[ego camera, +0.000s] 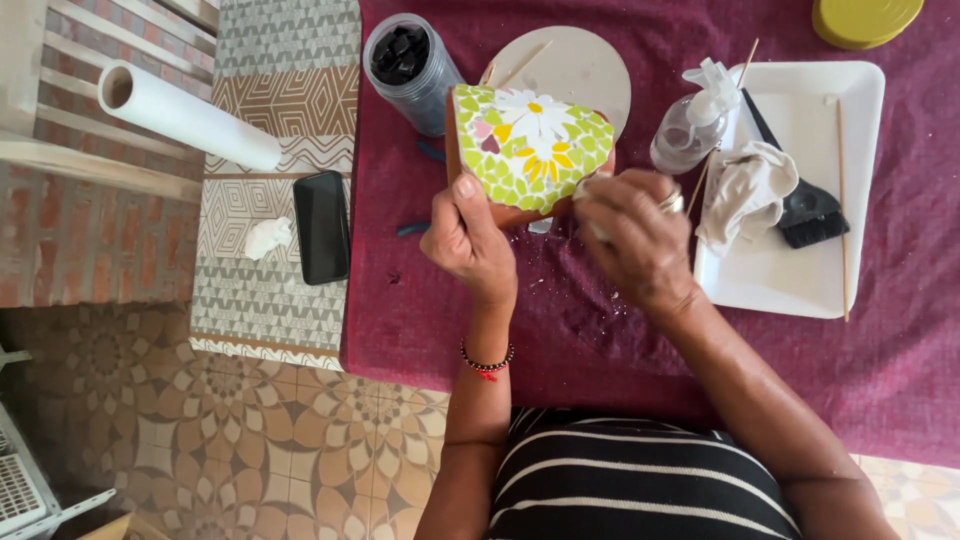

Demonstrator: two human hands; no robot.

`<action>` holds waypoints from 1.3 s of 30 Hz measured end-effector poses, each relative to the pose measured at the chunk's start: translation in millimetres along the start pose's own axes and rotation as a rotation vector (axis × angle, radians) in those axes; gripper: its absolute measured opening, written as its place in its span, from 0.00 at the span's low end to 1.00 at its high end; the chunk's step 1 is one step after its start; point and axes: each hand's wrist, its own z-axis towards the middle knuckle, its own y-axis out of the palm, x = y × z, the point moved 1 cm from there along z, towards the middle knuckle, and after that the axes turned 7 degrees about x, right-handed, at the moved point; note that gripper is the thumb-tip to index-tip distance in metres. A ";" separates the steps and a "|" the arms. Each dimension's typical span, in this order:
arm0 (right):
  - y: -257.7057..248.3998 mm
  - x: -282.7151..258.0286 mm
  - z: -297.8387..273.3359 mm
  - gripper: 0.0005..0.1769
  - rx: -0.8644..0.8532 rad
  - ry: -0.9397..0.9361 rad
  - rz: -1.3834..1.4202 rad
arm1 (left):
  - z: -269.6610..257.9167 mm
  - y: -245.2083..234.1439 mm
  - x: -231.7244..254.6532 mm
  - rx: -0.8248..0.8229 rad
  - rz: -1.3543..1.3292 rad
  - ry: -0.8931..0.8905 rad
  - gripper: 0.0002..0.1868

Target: Polishing and cleaning a mosaic-covered flower pot using a cloth and a wooden stick to remove excess material.

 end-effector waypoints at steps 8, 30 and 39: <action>8.9 -9.7 -8.3 0.04 0.004 -0.106 -0.039 | 3.4 2.8 3.9 -0.004 -0.042 0.054 0.18; -8.8 18.7 -16.8 0.17 0.091 0.109 -0.006 | 1.3 3.9 12.5 0.020 -0.051 0.221 0.15; -2.2 -1.1 -7.5 0.22 0.128 0.152 -0.081 | -4.9 2.7 -6.4 0.018 -0.055 0.240 0.16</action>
